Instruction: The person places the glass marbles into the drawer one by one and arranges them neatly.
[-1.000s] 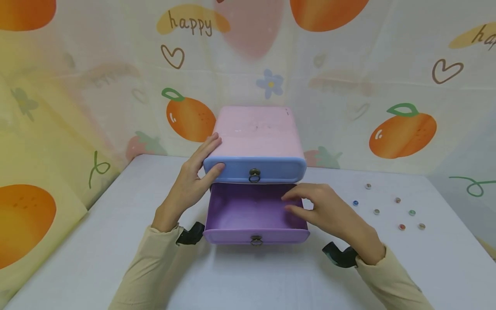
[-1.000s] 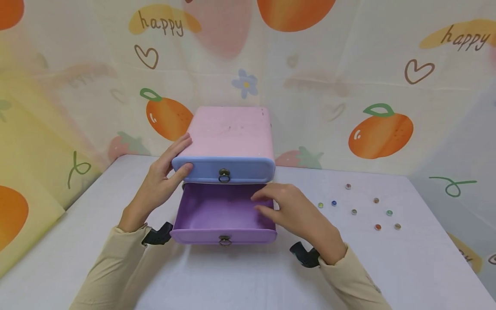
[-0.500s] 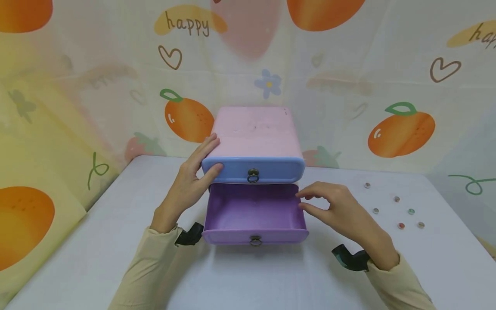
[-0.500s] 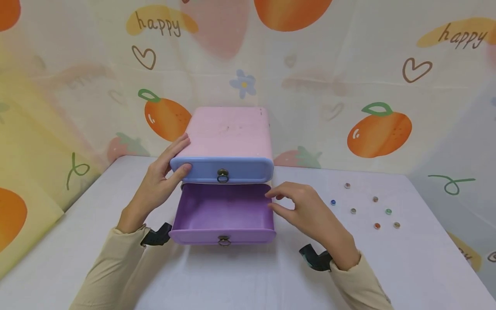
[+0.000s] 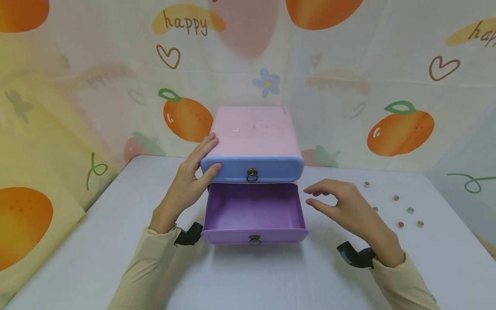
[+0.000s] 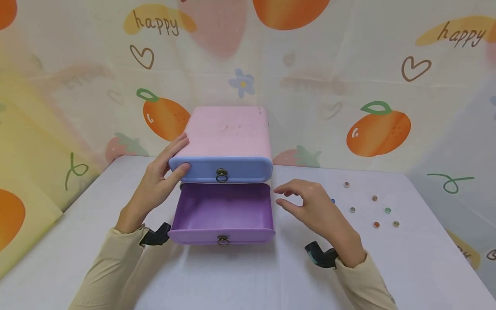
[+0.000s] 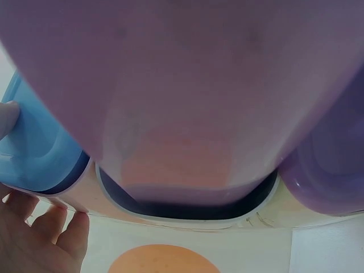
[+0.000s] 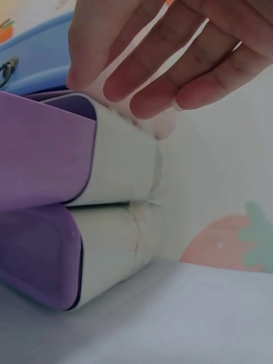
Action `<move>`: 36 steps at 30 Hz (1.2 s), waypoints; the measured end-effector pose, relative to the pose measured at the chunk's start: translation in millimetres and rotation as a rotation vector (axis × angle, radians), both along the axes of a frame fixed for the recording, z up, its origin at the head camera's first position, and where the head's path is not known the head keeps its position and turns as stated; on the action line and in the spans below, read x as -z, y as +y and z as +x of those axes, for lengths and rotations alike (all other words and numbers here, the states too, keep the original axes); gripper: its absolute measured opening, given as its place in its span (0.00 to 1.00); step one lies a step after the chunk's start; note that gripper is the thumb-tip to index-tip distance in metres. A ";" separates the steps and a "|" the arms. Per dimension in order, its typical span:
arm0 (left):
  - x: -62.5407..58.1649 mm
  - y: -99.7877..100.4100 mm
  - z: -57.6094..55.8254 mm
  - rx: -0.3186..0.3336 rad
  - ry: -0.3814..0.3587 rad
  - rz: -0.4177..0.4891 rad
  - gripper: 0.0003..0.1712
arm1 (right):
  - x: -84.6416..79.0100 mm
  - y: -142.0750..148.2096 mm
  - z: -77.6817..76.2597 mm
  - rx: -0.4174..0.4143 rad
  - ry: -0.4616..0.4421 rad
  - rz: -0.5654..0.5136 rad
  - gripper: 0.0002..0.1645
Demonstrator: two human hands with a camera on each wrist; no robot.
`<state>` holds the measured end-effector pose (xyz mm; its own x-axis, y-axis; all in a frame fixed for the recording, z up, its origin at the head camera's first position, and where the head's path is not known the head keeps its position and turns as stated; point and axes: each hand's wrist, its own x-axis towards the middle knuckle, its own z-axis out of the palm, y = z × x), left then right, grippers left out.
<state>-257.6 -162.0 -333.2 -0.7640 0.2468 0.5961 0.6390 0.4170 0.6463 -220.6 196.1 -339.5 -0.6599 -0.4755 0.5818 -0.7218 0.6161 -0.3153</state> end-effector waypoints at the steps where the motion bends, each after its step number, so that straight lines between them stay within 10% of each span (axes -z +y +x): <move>1: -0.1 0.1 0.0 0.000 0.000 -0.002 0.34 | 0.4 1.0 -0.5 0.005 -0.006 0.003 0.18; 36: 0.1 -0.1 0.0 0.009 0.016 0.007 0.34 | 25.2 49.8 -28.0 0.202 -0.181 0.024 0.12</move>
<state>-257.5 -162.0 -333.4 -0.7518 0.2499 0.6101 0.6534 0.4068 0.6385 -248.6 245.9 -364.7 -0.8349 -0.3356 0.4363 -0.5168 0.7507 -0.4115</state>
